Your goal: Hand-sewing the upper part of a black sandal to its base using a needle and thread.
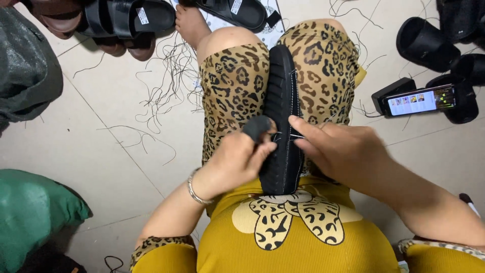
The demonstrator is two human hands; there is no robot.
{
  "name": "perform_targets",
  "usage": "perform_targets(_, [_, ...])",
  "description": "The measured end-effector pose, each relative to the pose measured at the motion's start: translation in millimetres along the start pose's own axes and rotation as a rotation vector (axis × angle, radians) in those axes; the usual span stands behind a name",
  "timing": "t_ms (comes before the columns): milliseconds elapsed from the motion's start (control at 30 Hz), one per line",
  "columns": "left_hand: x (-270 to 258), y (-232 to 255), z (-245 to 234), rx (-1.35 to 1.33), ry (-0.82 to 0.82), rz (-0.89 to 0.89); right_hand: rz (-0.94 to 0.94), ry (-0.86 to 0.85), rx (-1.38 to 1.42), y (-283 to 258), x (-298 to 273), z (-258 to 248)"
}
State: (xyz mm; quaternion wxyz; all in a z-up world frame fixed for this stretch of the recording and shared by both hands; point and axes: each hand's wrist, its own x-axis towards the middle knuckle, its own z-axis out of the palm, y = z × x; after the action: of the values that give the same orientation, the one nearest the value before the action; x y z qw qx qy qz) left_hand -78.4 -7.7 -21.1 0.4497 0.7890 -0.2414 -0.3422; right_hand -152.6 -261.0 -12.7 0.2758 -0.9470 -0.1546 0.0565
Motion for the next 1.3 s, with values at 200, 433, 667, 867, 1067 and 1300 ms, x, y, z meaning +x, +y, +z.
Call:
perform_targets(200, [-8.2, -20.2, -15.0, -0.225, 0.259, 0.034, 0.287, -0.275, 0.273, 48.5, -40.7, -50.1])
perform_targets(433, [-3.6, -4.5, -37.8, 0.199, 0.628, 0.276, 0.187, 0.029, 0.865, 6.2, -3.9, 17.6])
perform_targets(667, [4.6, 9.3, 50.8, 0.763, 0.211, 0.659, 0.296, 0.095, 0.86, 5.2, 0.1, 26.2])
perform_targets(867, [9.5, 16.7, 56.8, 0.693, 0.142, 0.722, 0.247, 0.151, 1.138, 2.6, 0.0, 32.7])
perform_targets(1067, [-19.7, 61.0, -22.4, -0.48, -0.292, 0.258, 0.28, -0.156, 1.205, 0.5, 3.0, 27.4])
perform_targets(1300, [-25.5, 42.6, -7.8, -1.138, 0.158, 0.325, -0.026, 0.264, 0.51, -12.6, 17.4, 36.0])
